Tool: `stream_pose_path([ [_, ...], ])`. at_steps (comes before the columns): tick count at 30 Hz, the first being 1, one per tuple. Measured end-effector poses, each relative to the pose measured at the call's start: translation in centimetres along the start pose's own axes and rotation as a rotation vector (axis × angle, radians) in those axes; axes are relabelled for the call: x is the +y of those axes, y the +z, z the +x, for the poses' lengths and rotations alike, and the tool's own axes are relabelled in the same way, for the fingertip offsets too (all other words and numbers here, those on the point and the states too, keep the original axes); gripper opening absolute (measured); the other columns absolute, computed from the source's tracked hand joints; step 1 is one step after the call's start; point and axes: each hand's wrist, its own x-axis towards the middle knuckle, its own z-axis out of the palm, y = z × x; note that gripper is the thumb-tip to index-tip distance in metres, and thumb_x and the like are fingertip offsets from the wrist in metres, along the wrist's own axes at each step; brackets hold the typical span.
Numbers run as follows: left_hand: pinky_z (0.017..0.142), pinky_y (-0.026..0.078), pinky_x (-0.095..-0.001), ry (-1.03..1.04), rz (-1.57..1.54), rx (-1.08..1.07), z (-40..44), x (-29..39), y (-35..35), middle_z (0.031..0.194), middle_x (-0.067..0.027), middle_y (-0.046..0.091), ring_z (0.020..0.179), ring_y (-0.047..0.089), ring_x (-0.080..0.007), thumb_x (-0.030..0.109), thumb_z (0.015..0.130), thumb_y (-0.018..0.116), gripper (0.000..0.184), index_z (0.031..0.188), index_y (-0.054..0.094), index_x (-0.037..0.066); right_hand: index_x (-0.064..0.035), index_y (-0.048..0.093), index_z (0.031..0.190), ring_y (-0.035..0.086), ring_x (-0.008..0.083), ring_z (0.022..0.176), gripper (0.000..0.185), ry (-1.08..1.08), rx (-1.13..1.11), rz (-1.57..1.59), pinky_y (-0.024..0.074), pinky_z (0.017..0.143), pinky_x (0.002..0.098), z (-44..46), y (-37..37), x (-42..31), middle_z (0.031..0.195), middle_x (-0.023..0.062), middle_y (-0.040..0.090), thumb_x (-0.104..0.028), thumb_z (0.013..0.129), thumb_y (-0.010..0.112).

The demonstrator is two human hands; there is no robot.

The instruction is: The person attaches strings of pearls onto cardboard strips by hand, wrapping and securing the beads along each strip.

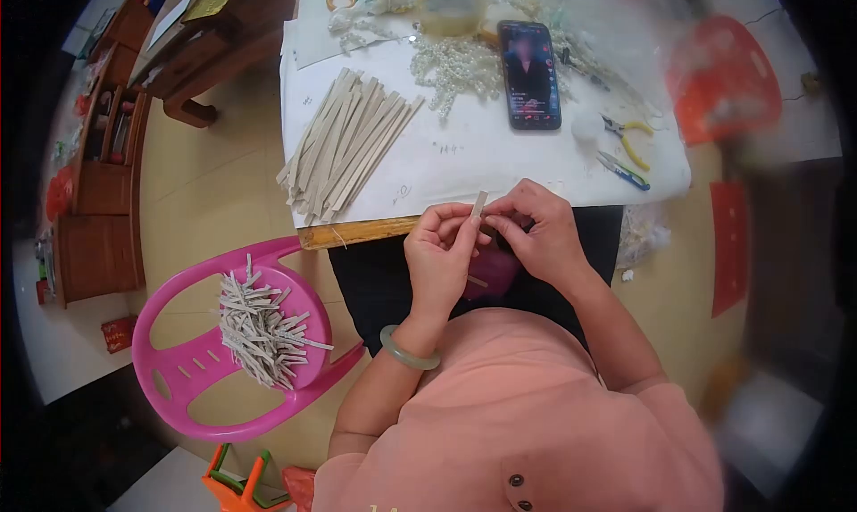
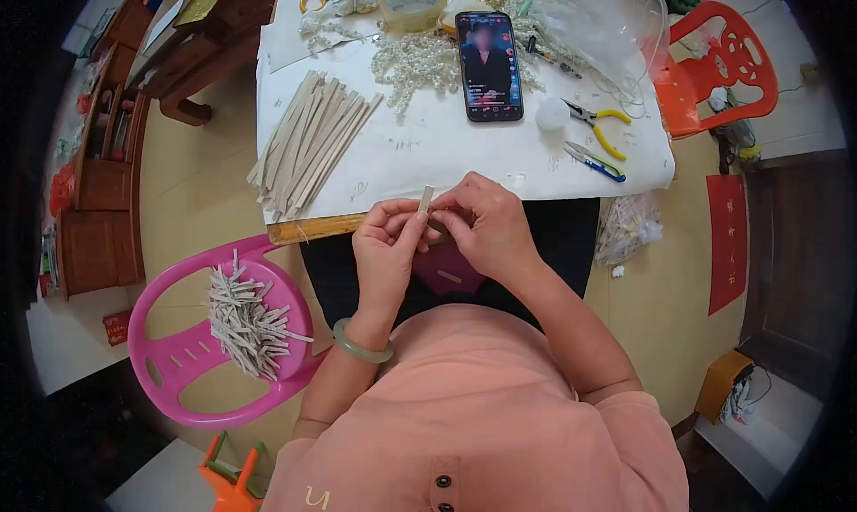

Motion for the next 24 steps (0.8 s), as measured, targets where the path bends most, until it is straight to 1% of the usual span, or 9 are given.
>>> stream_pose_path([
  [8,0.061,0.051,-0.0195,0.16,0.199,0.044,0.0,-0.8,0.1,0.08,-0.0086,0.067,0.071,0.064,-0.0103,-0.003,0.086,0.059,0.008,0.094,0.057,-0.002,-0.0027,0.068,0.08,0.057,0.0178,0.058,0.006,0.013,0.029,0.082,0.0462,0.055,0.0278,0.0,0.6,0.7,0.072,0.0081,0.058,-0.002,0.074,0.067],
  [10,0.064,0.052,-0.0217,0.331,0.424,0.071,0.0,-1.3,0.0,0.08,-0.0074,0.067,0.072,0.065,-0.0103,-0.003,0.083,0.062,0.007,0.09,0.061,-0.002,-0.0021,0.068,0.08,0.057,0.0165,0.058,0.005,0.02,0.046,0.111,0.0462,0.055,0.0274,-0.2,0.9,1.2,0.072,0.0078,0.059,-0.002,0.074,0.068],
  [11,0.064,0.052,-0.0217,0.332,0.425,0.07,-0.2,-1.2,-0.1,0.08,-0.0074,0.067,0.072,0.065,-0.0103,-0.003,0.083,0.062,0.007,0.09,0.061,-0.002,-0.0014,0.068,0.079,0.057,0.0149,0.059,0.005,0.084,0.035,0.144,0.0464,0.056,0.0269,-0.3,1.0,1.2,0.073,0.0075,0.06,-0.002,0.074,0.068],
  [13,0.065,0.052,-0.0231,0.47,0.658,0.061,-0.3,-0.7,-0.2,0.079,-0.0065,0.068,0.072,0.065,-0.01,-0.003,0.078,0.065,0.009,0.087,0.064,-0.001,-0.0007,0.067,0.078,0.057,0.0133,0.06,0.005,0.146,0.025,0.18,0.0465,0.056,0.0264,-0.3,1.3,1.6,0.074,0.0072,0.061,-0.002,0.073,0.069],
  [16,0.062,0.051,-0.0246,0.563,0.71,0.059,0.0,-0.7,-0.2,0.076,-0.0081,0.067,0.068,0.065,-0.0135,-0.003,0.075,0.066,0.011,0.085,0.065,0.001,-0.0004,0.067,0.078,0.058,0.0093,0.063,0.006,0.244,-0.035,0.217,0.0468,0.057,0.025,-0.2,1.1,2.2,0.078,0.0068,0.064,-0.004,0.073,0.069],
  [18,0.061,0.051,-0.0249,0.625,0.753,0.042,0.3,-0.5,-0.4,0.075,-0.0087,0.066,0.065,0.065,-0.0155,-0.003,0.075,0.065,0.012,0.085,0.064,0.001,0.0009,0.065,0.082,0.06,0.0084,0.067,0.011,0.317,-0.208,0.294,0.0478,0.059,0.0236,0.7,0.5,2.3,0.08,0.0063,0.066,-0.009,0.078,0.069],
  [19,0.059,0.05,-0.0257,0.684,0.811,0.04,0.7,-0.3,-0.4,0.076,-0.0091,0.065,0.063,0.064,-0.0182,-0.004,0.075,0.064,0.013,0.086,0.063,0.001,0.0009,0.065,0.082,0.06,0.0084,0.067,0.011,0.315,-0.208,0.295,0.0478,0.059,0.0236,1.3,0.3,2.5,0.08,0.0063,0.066,-0.009,0.078,0.069],
  [21,0.057,0.049,-0.0265,0.745,0.871,0.038,1.6,0.5,-0.4,0.076,-0.0096,0.064,0.062,0.063,-0.0209,-0.005,0.075,0.064,0.014,0.086,0.062,0.002,0.0023,0.063,0.088,0.061,0.0083,0.069,0.018,0.305,-0.339,0.587,0.0486,0.059,0.023,2.9,0.2,2.6,0.08,0.0056,0.066,-0.015,0.085,0.065],
  [24,0.056,0.048,-0.03,0.895,0.887,0.052,3.6,1.6,-0.3,0.08,-0.0105,0.063,0.066,0.061,-0.0241,-0.007,0.075,0.062,0.018,0.089,0.061,0.003,0.0027,0.061,0.09,0.062,0.009,0.071,0.021,0.288,-0.289,0.584,0.0493,0.06,0.0229,5.3,0.8,2.2,0.079,0.0057,0.066,-0.018,0.089,0.061],
])
